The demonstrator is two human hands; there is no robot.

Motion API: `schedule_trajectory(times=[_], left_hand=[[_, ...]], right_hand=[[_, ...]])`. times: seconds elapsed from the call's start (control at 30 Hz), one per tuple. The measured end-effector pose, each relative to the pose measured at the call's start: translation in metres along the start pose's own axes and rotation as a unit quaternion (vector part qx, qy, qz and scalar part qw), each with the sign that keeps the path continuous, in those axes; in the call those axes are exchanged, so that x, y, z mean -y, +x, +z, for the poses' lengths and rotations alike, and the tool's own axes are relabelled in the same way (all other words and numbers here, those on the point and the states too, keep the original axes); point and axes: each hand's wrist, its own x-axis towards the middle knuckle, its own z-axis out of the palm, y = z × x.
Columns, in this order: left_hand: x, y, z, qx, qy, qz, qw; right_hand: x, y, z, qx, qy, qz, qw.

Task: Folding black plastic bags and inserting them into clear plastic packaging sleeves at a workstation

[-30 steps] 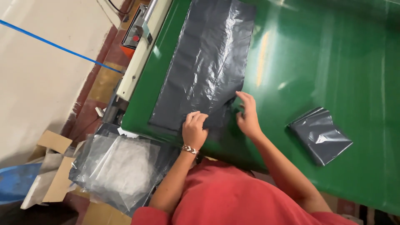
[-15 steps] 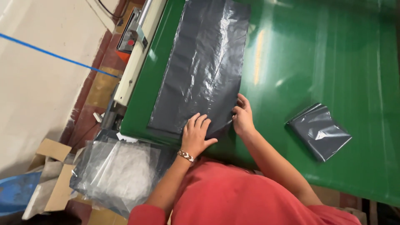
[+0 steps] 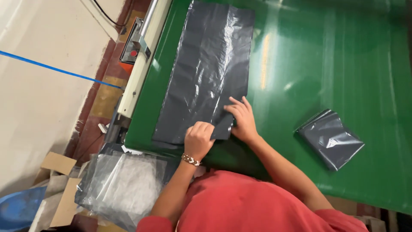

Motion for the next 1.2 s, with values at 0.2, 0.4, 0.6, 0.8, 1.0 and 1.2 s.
schedule_trajectory(times=[0.2,0.4,0.6,0.8,1.0,1.2], left_hand=[[0.019,-0.004,-0.05,0.079,-0.021,0.038,0.996],[0.062,-0.041,-0.06,0.121,0.074,-0.001,0.99],[0.082,-0.038,-0.058,0.105,0.016,-0.027,0.994],[0.108,-0.034,-0.105,0.163,-0.056,-0.076,0.982],[0.063,0.023,-0.146,0.398,-0.282,-0.248,0.837],[0.11,0.052,-0.057,0.439,-0.553,-0.168,0.688]], right_hand=[[-0.009,0.01,-0.001,0.012,0.052,-0.101,0.993],[-0.016,-0.014,0.01,-0.013,0.116,-0.009,0.993],[-0.007,-0.017,0.006,0.029,0.129,-0.061,0.989],[-0.019,-0.062,-0.041,0.069,0.217,0.03,0.973],[-0.02,-0.12,-0.096,0.151,0.37,0.268,0.876],[-0.045,-0.091,-0.104,0.108,0.401,0.315,0.853]])
